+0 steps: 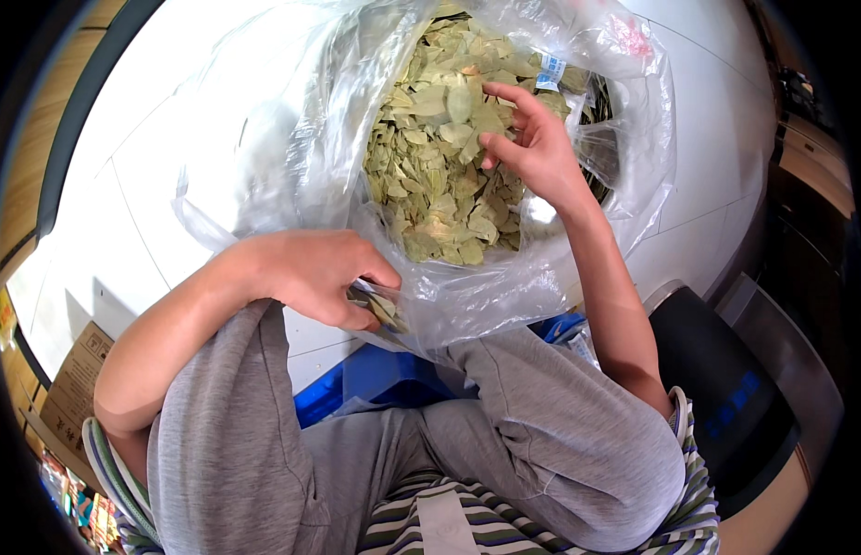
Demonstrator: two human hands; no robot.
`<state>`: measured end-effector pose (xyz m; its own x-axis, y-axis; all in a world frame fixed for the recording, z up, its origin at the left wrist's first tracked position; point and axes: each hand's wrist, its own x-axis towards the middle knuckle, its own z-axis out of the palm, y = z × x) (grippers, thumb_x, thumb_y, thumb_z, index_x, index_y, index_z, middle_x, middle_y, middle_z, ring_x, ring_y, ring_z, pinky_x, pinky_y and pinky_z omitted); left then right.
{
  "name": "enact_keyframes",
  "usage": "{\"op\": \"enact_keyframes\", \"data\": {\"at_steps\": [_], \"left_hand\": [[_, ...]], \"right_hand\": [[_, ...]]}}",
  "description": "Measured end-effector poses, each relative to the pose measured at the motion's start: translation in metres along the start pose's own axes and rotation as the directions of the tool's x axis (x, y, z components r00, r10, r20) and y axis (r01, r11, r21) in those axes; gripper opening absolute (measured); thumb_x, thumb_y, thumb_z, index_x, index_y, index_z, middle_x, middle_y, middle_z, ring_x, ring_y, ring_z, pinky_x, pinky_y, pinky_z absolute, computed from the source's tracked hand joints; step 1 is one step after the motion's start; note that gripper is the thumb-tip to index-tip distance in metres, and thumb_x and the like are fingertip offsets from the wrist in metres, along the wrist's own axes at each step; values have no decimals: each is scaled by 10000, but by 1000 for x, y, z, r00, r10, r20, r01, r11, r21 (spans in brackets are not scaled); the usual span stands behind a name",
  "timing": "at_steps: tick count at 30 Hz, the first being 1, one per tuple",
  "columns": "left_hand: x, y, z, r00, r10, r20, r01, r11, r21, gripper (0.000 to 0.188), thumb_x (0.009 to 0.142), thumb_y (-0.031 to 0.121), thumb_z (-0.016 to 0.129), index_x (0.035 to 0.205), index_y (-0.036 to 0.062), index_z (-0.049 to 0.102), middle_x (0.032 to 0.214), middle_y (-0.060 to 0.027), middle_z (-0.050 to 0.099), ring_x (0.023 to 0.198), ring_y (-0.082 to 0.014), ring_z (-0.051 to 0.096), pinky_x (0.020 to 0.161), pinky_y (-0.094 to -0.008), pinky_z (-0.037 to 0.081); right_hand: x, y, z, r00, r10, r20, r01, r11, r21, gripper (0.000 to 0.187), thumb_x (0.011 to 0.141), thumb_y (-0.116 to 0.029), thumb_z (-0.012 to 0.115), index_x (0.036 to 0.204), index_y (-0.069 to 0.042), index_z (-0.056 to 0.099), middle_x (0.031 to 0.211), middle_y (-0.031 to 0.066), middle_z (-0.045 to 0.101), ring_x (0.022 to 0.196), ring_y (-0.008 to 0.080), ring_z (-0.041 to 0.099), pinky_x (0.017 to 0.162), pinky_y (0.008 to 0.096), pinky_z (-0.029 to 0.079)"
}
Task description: The person sits cross-legged and repeatedly picks dried green leaves from a large clear plastic bag, places them into small clear plastic bags, and returns the small bags to the larger bag. The person handles the leaves and small bags by hand without using tools.
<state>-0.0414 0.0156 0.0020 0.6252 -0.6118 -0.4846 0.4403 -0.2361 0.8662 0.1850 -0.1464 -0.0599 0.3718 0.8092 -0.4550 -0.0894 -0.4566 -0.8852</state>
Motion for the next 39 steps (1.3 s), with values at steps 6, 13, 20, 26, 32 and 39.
{"op": "enact_keyframes", "data": {"at_steps": [6,13,20,26,32,39], "left_hand": [[-1,1,1,1000,-14,-1,14,1000,-19,278,804,156,717,1029,9,646,839,-126,685,719,-253,628,636,-365,462],[-2,4,0,1000,-28,-1,28,999,-17,273,803,151,719,1025,11,645,843,-123,686,717,-248,625,636,-365,460],[-2,1,2,999,-51,12,51,999,2,276,800,153,725,1026,15,648,841,-114,688,711,-241,622,631,-363,459],[-2,1,1,999,-33,8,33,999,-3,276,801,154,727,1027,15,650,840,-115,689,710,-239,625,632,-361,459],[-3,-2,4,1000,-12,-8,12,1000,-27,266,803,154,722,1017,14,648,829,-117,683,718,-238,627,641,-362,458],[-3,-1,2,1000,-5,-6,5,1000,-20,262,804,151,720,1014,15,643,809,-122,668,710,-241,621,640,-368,454]], "right_hand": [[1,-9,0,986,-61,-157,14,959,-281,461,884,-62,658,1328,-26,538,1210,87,634,680,87,623,619,238,483],[15,6,26,855,-515,67,419,608,-674,424,821,-101,708,1233,-65,614,1182,130,625,903,237,633,765,361,516],[24,17,45,767,-608,204,463,304,-833,244,726,-101,721,966,-72,682,906,84,561,863,264,582,753,393,459],[30,25,38,667,-690,281,608,287,-740,93,742,-113,694,765,-38,646,866,65,554,826,259,576,718,388,450],[8,5,16,959,-203,198,267,881,-390,169,825,-96,671,804,28,560,735,38,514,668,134,485,625,285,399],[6,-2,1,971,-42,235,130,919,-372,214,862,-149,703,780,-11,560,701,-55,460,636,40,386,553,242,319]]}}
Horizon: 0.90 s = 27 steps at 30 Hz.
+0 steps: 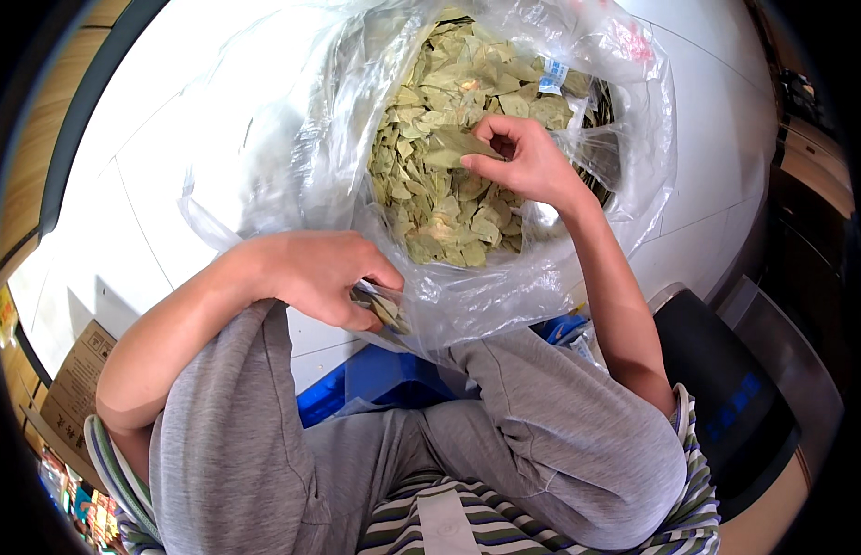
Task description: The person sits cross-legged and repeatedly picks dried green leaves from a large clear plastic bag, places them into small clear plastic bags, and returns the small bags to the larger bag. The person handles the leaves and small bags by hand without using tools.
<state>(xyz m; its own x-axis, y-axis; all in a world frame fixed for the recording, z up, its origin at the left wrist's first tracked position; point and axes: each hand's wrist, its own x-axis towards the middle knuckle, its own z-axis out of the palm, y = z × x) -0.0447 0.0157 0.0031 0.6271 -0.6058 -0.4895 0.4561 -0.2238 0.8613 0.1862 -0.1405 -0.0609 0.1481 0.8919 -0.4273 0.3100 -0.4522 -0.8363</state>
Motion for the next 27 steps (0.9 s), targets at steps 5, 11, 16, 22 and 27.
{"op": "enact_keyframes", "data": {"at_steps": [5,11,16,22,27], "left_hand": [[0,-1,0,1000,-7,-1,7,1000,12,267,806,153,722,1019,14,641,804,-120,665,706,-242,617,640,-369,452],[0,-2,1,1000,1,-11,-1,1000,3,266,809,149,722,1024,13,642,793,-114,662,687,-235,604,634,-368,449],[-3,-2,2,999,27,-28,-27,1000,-11,261,813,153,720,1020,13,644,790,-105,663,667,-214,594,609,-356,441],[0,5,-1,1000,-1,-18,0,999,-49,211,812,183,693,913,8,630,751,-138,633,713,-282,603,664,-397,458],[-3,1,2,1000,-5,-29,4,999,-50,214,815,183,689,932,11,639,754,-139,636,706,-275,607,659,-396,459]], "right_hand": [[1,-2,-5,991,131,-7,-130,988,78,215,860,-189,689,823,-2,592,660,-9,478,630,68,415,558,263,358],[6,1,7,844,-298,-446,113,911,-395,135,859,-130,673,932,-22,638,739,26,594,602,147,532,606,291,457],[-2,-8,40,886,-443,-138,331,811,-483,189,828,-106,661,1006,-45,638,834,111,650,754,292,655,644,398,521],[-4,8,73,979,-200,31,169,724,-669,156,792,-98,707,925,-37,651,855,145,680,706,349,661,604,422,534],[-6,-5,48,995,18,-102,-32,989,-143,256,860,-95,684,1108,-35,707,790,95,710,544,114,584,523,280,496]]}}
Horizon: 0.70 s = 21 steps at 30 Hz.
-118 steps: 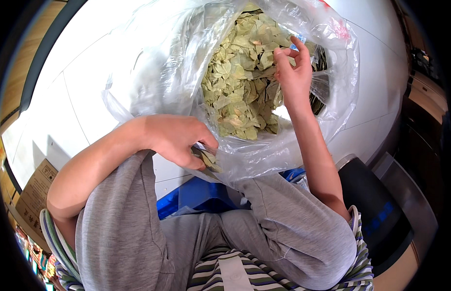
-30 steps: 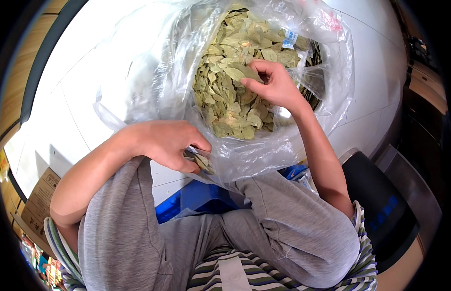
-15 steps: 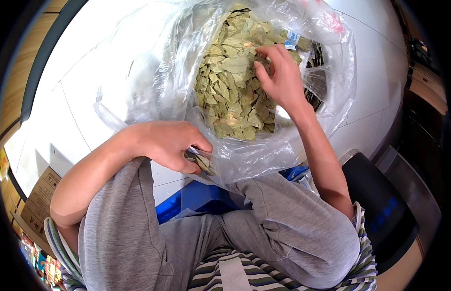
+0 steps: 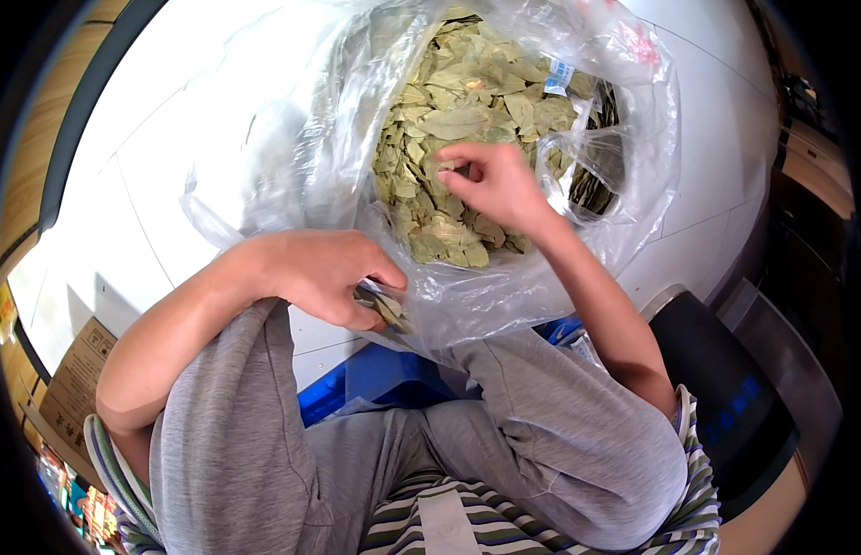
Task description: The person sits cross-legged and repeatedly picks dried green leaves from a large clear plastic bag, places them into small clear plastic bags, and returns the small bags to the larger bag. The person handles the leaves and small bags by hand without using tools.
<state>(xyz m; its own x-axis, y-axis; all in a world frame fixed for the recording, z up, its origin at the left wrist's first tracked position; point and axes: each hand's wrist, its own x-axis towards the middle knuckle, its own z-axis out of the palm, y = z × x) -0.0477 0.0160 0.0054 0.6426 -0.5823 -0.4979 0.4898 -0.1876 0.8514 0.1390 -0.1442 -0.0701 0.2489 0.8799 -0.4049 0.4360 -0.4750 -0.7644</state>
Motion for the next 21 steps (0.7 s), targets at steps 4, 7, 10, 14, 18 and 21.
{"op": "enact_keyframes", "data": {"at_steps": [4,7,10,14,18,21], "left_hand": [[1,-5,0,1000,29,-8,-29,999,43,244,816,153,717,1005,15,648,815,-115,682,693,-228,625,624,-360,460],[2,-1,-3,1000,0,16,0,999,32,245,831,157,709,1027,20,658,823,-111,692,701,-208,632,634,-357,467],[0,5,-3,998,-38,-56,31,994,-106,325,839,223,683,1089,14,682,905,-139,708,791,-243,657,725,-360,500],[4,-11,1,977,84,-198,-104,990,-96,421,854,241,692,1179,-24,651,995,-169,706,862,-253,667,790,-351,510],[6,-6,-5,968,-52,-246,4,981,-193,509,864,284,712,1251,-30,610,1086,-200,688,978,-266,658,865,-342,500],[7,-11,-2,914,-125,-386,30,970,-242,532,871,304,719,1279,-14,599,1109,-189,685,1000,-246,652,877,-328,496]], "right_hand": [[-3,-10,-31,975,170,142,-221,786,577,268,936,-170,642,1106,27,707,779,18,711,502,29,491,488,195,407],[-6,-13,-46,964,221,147,-261,690,675,260,953,-162,620,1109,28,703,682,-28,639,473,29,430,453,198,350],[-7,-12,-47,961,231,150,-251,510,823,246,964,-160,604,1101,24,693,635,-44,563,482,26,373,462,201,291],[-8,-22,-53,955,244,172,-246,321,914,203,959,-149,603,1043,16,686,654,-14,578,503,33,372,490,199,285],[-15,-25,-56,958,273,87,-174,314,933,150,955,-131,605,981,-2,678,676,7,614,490,36,375,478,200,285],[-22,-33,-72,974,225,-14,-75,385,920,102,942,-102,607,916,-16,656,693,32,645,474,39,379,465,200,287]]}}
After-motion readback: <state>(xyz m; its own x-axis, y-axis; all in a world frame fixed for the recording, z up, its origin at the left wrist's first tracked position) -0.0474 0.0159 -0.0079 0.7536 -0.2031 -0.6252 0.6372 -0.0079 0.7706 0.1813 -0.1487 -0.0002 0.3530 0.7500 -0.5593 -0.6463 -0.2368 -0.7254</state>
